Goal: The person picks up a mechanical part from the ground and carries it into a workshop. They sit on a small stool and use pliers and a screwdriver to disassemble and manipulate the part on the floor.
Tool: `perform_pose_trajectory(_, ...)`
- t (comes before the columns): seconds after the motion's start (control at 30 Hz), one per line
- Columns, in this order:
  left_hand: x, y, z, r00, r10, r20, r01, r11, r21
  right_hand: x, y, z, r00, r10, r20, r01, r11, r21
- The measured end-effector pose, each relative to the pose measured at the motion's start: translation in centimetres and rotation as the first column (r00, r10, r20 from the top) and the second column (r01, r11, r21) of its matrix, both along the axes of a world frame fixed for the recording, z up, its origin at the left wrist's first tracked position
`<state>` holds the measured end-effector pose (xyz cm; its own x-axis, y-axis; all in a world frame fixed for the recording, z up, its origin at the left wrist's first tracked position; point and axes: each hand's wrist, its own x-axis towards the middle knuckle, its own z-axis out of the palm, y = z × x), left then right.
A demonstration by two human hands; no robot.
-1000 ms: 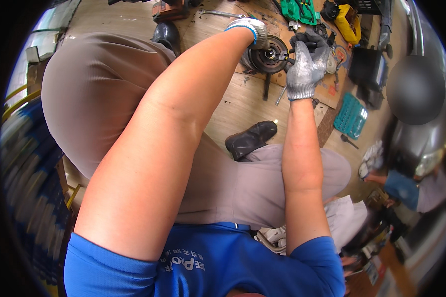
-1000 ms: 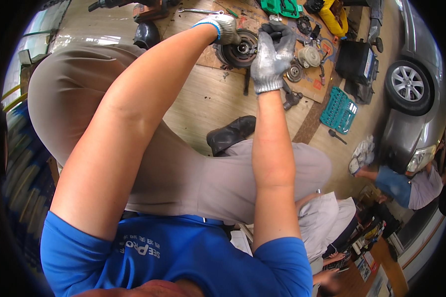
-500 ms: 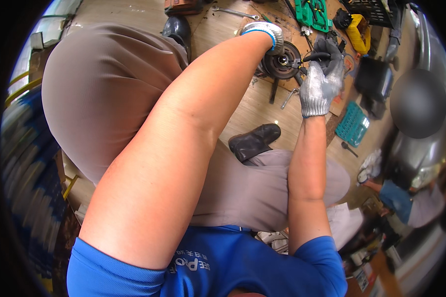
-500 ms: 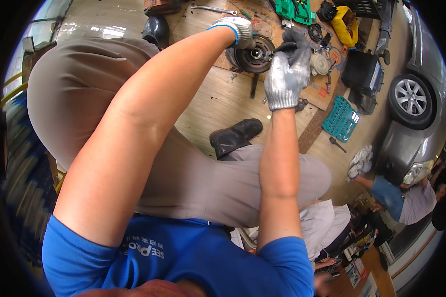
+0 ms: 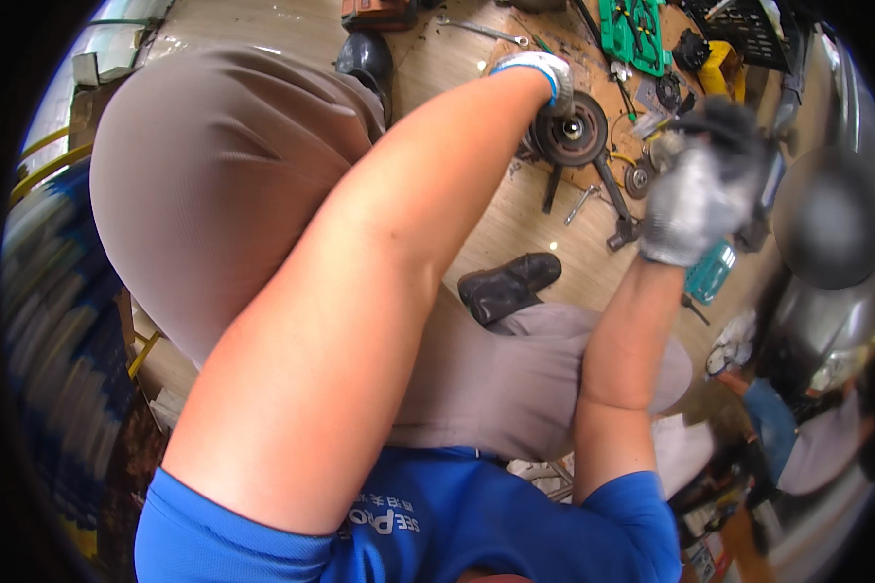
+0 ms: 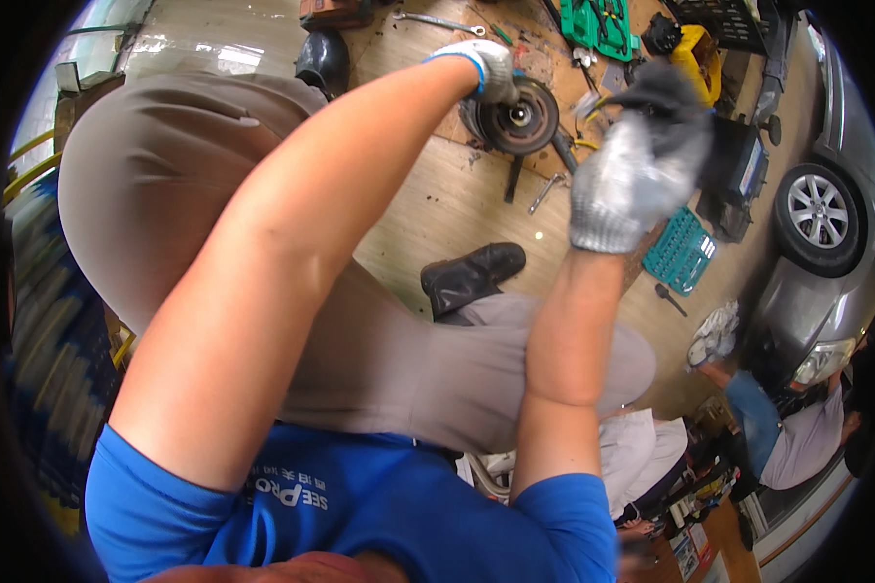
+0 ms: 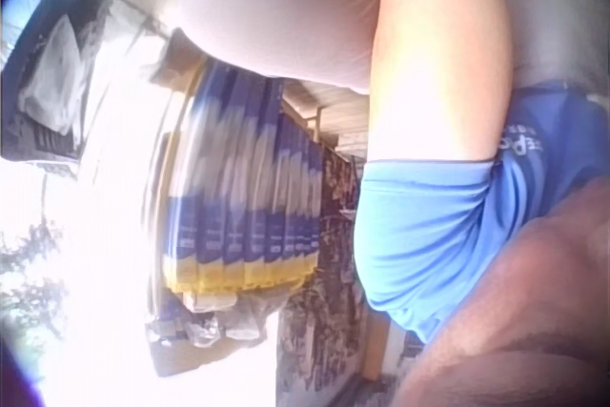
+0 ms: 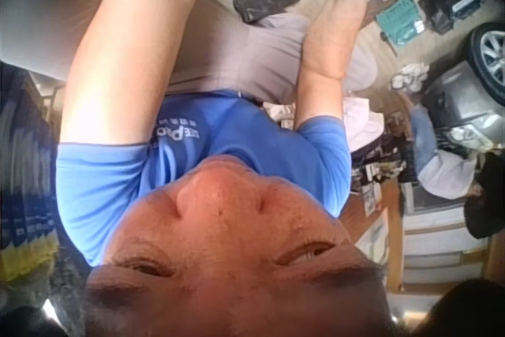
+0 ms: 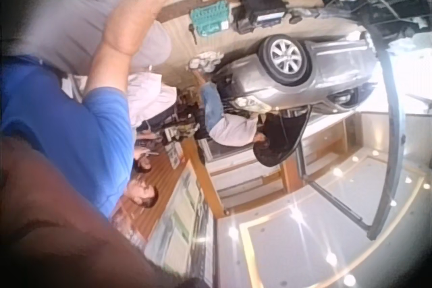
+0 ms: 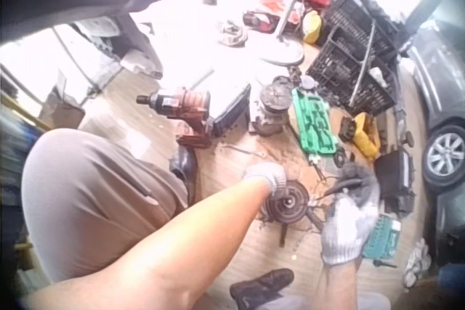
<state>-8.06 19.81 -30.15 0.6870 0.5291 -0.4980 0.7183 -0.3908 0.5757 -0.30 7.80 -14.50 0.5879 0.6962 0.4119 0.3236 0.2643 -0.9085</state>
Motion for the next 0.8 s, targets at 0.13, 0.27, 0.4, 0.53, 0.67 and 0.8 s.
perform_pose_trajectory(0.13,-0.6,-0.2,0.6,0.998,-0.062,-0.012,0.063,0.995,0.082,1.3,-1.2,7.4,0.999,0.027,-0.033,-0.025,0.997,0.071)
perform_pose_trajectory(0.27,-0.4,-1.0,2.9,0.996,-0.048,-0.069,0.055,0.994,0.093,8.1,-3.0,4.5,0.997,-0.023,0.071,0.029,0.996,-0.086)
perform_pose_trajectory(0.4,-0.9,-1.3,2.8,0.999,0.019,-0.041,-0.014,0.995,0.100,10.0,-4.2,-0.7,0.975,-0.162,-0.155,0.110,0.948,-0.298)
perform_pose_trajectory(0.53,-0.4,-1.2,3.6,0.991,-0.045,-0.126,0.058,0.993,0.101,13.4,-6.6,-8.2,0.892,-0.388,-0.234,0.235,0.838,-0.492)
perform_pose_trajectory(0.67,0.0,-1.0,3.9,0.974,-0.101,-0.205,0.117,0.991,0.067,13.5,-8.2,-11.7,0.785,-0.516,-0.343,0.308,0.805,-0.506)
perform_pose_trajectory(0.8,1.1,-1.4,3.7,0.964,-0.175,-0.200,0.207,0.966,0.156,16.1,-9.5,-17.0,0.680,-0.689,-0.251,0.526,0.696,-0.489)
